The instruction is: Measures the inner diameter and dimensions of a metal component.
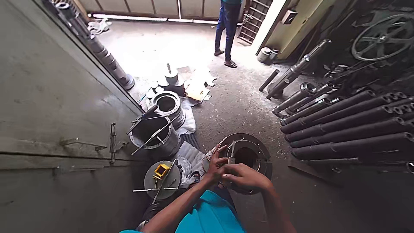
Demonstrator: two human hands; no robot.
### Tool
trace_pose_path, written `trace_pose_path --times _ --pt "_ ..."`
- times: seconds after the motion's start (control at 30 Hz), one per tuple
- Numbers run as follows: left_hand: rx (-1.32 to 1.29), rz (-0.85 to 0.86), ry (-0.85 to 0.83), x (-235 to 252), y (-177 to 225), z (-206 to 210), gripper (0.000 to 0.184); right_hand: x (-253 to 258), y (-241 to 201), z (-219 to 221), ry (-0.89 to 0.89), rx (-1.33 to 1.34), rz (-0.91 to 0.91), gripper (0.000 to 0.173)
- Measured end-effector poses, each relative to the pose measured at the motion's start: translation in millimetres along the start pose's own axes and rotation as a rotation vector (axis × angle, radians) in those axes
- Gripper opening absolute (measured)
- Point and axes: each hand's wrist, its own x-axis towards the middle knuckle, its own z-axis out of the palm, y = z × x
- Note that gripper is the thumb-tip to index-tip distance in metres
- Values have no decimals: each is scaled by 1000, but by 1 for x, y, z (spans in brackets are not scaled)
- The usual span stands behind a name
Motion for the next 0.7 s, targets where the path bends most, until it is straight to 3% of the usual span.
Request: trace_pose_path --times 0.03,0.1,0.17,0.27,0.33,0.4,0.47,0.5,0.57,0.63,0.7 --pt "28 37 -6 1 -3 0 23 -7 7 -6 -3 -66 124 43" --pt "43 68 -2 -1 -7 1 19 -9 11 -14 194 -165 346 48" --pt "48 64 15 0 -6 3 20 9 -3 -14 388 -204 366 48" --pt "26 19 21 1 -1 2 30 11 -14 -1 220 -112 125 45" --pt "43 50 6 1 -2 1 26 -7 -11 -4 97 -193 272 50" --pt "78 63 8 -1 -5 2 22 -12 -5 -12 221 -271 448 52" --pt "73 56 13 -1 -4 2 22 1 -4 -13 408 -246 333 43" --pt "63 49 21 -2 -4 3 22 6 -7 -10 409 -178 175 40" --pt "75 23 -9 1 -1 -1 30 3 -14 -4 231 -95 -44 40" --pt "72 32 -30 1 -1 -1 24 -16 -15 -7 6 -203 155 48" --pt "78 42 -24 0 -2 0 22 -18 -6 -16 98 -310 407 52"
